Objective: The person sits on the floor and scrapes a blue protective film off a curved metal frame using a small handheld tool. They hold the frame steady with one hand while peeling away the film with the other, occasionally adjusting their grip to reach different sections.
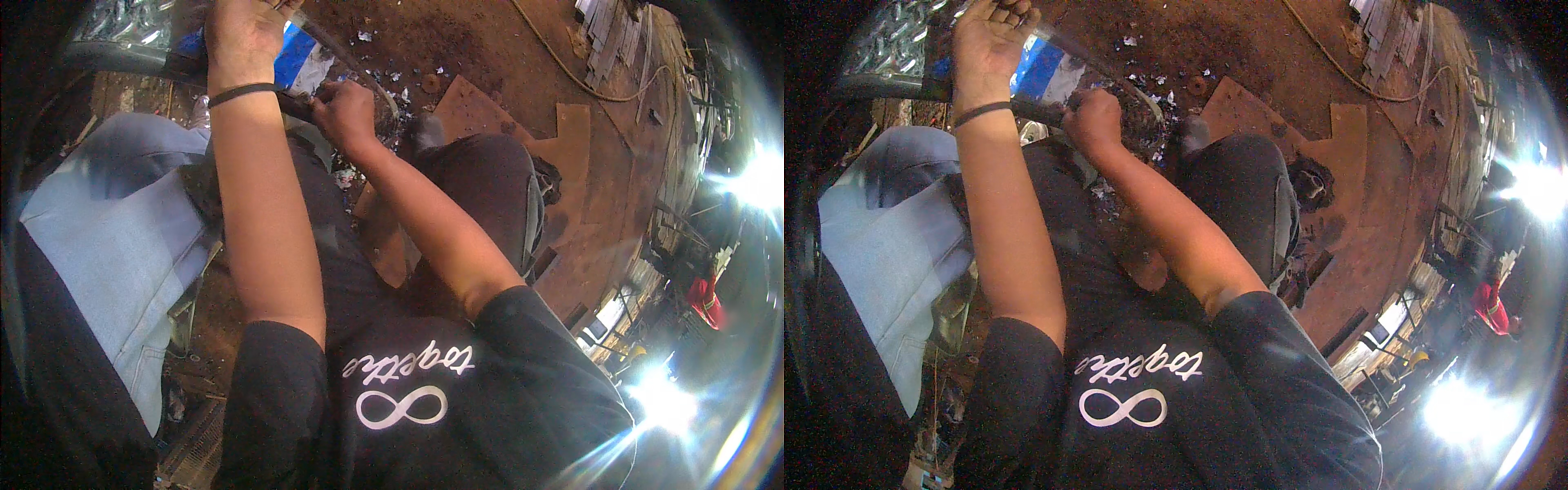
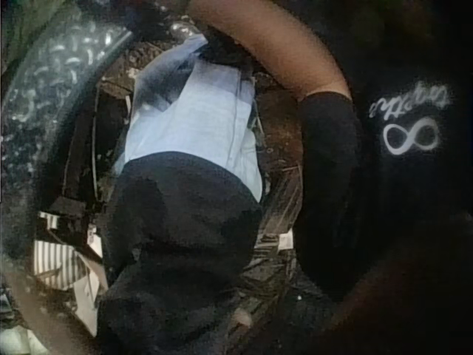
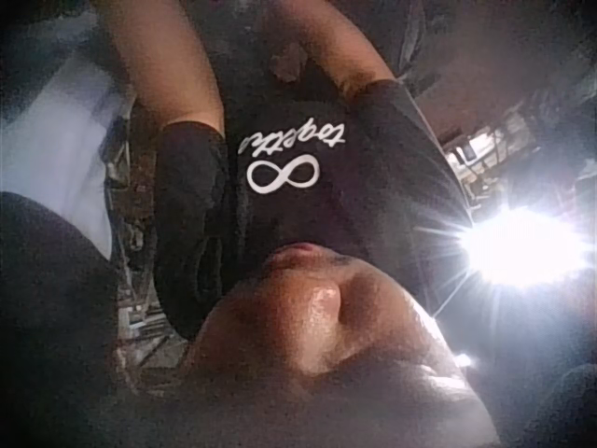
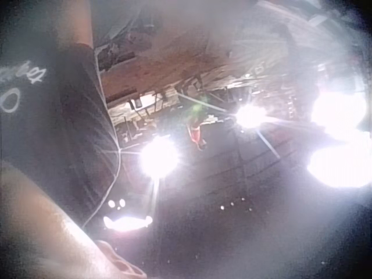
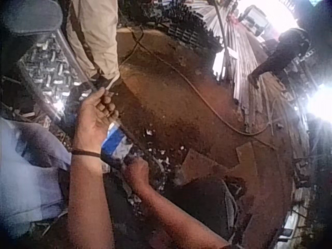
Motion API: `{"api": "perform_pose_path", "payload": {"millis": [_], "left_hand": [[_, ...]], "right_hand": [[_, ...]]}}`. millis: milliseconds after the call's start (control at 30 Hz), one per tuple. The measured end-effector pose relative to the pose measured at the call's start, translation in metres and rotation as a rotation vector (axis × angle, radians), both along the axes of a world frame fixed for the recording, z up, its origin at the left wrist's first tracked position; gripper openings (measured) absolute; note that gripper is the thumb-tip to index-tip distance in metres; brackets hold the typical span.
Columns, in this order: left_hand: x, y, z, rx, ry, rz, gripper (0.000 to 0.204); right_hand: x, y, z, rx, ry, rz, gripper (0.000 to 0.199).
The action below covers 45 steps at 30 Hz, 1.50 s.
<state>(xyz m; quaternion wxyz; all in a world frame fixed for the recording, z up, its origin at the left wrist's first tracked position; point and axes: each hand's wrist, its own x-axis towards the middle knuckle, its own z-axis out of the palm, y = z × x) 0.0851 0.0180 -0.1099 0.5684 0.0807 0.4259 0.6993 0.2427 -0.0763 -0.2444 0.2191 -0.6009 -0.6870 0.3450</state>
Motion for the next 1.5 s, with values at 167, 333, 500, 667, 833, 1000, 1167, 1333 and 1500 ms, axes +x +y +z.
{"api": "perform_pose_path", "payload": {"millis": [167, 333, 500, 667, 833, 1000, 1167, 1333, 1500], "left_hand": [[-0.003, -0.002, -0.002, 0.005, -0.026, 0.004, 0.018], [-0.005, -0.002, -0.003, -0.003, -0.021, 0.006, 0.019], [-0.001, 0.001, -0.002, 0.006, -0.037, 0.009, 0.019], [-0.005, 0.000, -0.005, 0.023, -0.046, 0.006, 0.018], [-0.004, 0.000, -0.005, 0.021, -0.056, -0.004, 0.018], [-0.002, 0.000, -0.004, 0.021, -0.067, -0.010, 0.017], [-0.002, 0.001, -0.003, 0.008, -0.055, 0.002, 0.018], [-0.004, 0.000, -0.003, 0.002, -0.045, 0.005, 0.017], [-0.003, 0.002, 0.000, 0.000, -0.044, 0.007, 0.017]], "right_hand": [[0.003, -0.005, -0.004, 0.069, 0.065, -0.064, 0.026], [0.007, 0.000, 0.001, 0.010, 0.056, -0.028, 0.026], [0.007, 0.000, -0.015, 0.073, 0.057, -0.035, 0.026], [0.006, 0.003, -0.005, 0.018, 0.053, 0.008, 0.026], [0.005, 0.001, -0.003, 0.037, 0.054, -0.012, 0.025], [0.000, -0.001, -0.007, 0.020, 0.040, -0.038, 0.024], [-0.004, -0.003, -0.007, 0.102, -0.102, 0.064, 0.019], [0.008, 0.003, 0.006, 0.083, 0.118, -0.020, 0.015], [0.013, 0.006, 0.002, 0.071, 0.289, -0.051, 0.016]]}}
